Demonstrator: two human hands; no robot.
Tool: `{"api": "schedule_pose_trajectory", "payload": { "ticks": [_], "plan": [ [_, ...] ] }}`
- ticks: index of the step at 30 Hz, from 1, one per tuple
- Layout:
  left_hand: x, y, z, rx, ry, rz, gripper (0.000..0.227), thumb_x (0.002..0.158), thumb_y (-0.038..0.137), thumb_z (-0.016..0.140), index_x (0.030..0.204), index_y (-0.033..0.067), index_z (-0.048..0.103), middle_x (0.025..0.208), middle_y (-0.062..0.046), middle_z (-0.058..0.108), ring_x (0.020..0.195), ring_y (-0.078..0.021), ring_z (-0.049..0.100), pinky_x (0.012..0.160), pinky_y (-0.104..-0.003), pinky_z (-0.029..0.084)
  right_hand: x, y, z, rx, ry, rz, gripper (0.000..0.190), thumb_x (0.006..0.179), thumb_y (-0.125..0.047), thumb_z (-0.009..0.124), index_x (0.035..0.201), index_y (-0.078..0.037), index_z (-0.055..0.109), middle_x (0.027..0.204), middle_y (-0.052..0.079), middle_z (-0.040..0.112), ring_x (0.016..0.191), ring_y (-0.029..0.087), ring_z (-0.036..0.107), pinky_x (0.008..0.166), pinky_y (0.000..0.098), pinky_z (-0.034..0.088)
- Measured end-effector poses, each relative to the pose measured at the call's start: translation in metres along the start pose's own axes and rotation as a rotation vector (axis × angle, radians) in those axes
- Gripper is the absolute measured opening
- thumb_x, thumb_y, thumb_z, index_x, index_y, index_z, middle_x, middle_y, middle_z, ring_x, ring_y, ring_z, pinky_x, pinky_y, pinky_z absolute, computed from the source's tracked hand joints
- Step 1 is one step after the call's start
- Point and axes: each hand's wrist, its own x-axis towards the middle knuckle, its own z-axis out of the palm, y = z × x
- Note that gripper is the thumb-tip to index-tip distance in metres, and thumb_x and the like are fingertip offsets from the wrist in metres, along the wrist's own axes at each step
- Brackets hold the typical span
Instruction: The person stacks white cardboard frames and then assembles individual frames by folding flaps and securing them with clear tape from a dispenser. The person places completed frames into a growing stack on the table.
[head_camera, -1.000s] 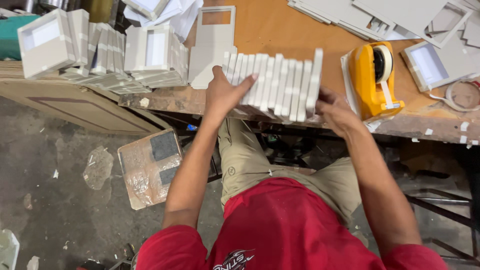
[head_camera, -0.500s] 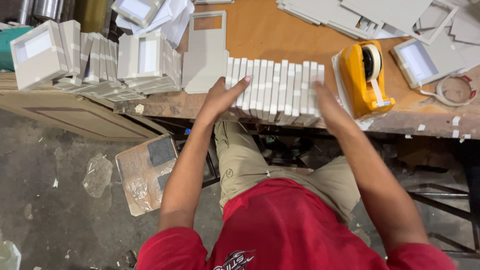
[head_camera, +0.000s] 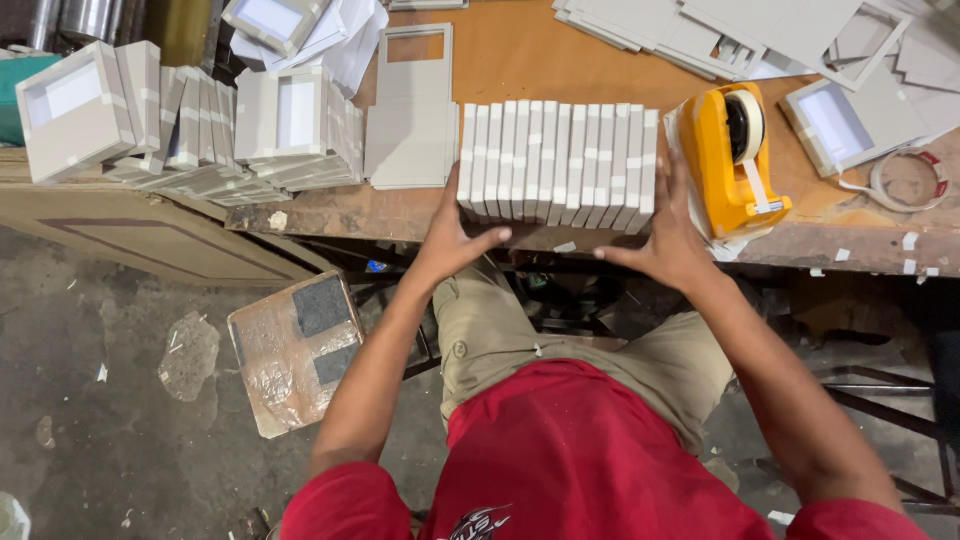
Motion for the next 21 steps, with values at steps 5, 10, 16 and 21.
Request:
{"api": "schedule_pose_trajectory", "payload": {
  "ticks": [5,10,16,21],
  "plan": [
    [0.006,-0.022,-0.017,-0.390,0.023,-0.441,0.094,0.087,0.055,0.064,0.158,0.0039,0.030,0.155,-0.025,0.043,0.136,-0.0402,0.048,0.110,-0.053,0.044,-0.002,0.013,0.010,0.539,0.052,0.187,0.120,0.085,-0.054,0.077,0.168,-0.009,0.002,0.176,0.025,0.013,0.166,0.041,0.016,0.134,0.0538,0.020],
    [0.045,-0.011,-0.023,-0.397,0.022,-0.584,0.094,0.089,0.064,0.052,0.159,0.0033,0.031,0.154,-0.026,0.046,0.143,-0.0379,0.045,0.110,-0.053,0.041,0.033,0.010,0.006,1.112,0.085,0.627,0.103,0.090,-0.050,0.067,0.165,-0.009,0.010,0.168,0.019,0.022,0.155,0.032,0.024,0.121,0.0511,0.026],
    [0.050,0.017,-0.010,-0.217,-0.031,-0.579,0.111,0.077,0.061,0.071,0.154,-0.0055,0.026,0.148,-0.034,0.046,0.140,-0.0414,0.046,0.112,-0.050,0.042,0.049,-0.027,-0.005,0.848,0.079,0.641,0.097,0.087,-0.030,0.072,0.163,-0.006,0.016,0.158,0.019,0.041,0.145,0.030,0.043,0.116,0.0403,0.037],
    [0.048,0.025,-0.008,-0.270,-0.091,-0.544,0.110,0.081,0.058,0.073,0.155,-0.0067,0.026,0.151,-0.032,0.046,0.146,-0.0394,0.043,0.117,-0.045,0.037,0.056,-0.028,-0.010,1.014,0.067,0.612,0.107,0.086,-0.026,0.076,0.165,-0.006,0.008,0.162,0.016,0.036,0.146,0.025,0.039,0.119,0.0381,0.032]
  ]
}}
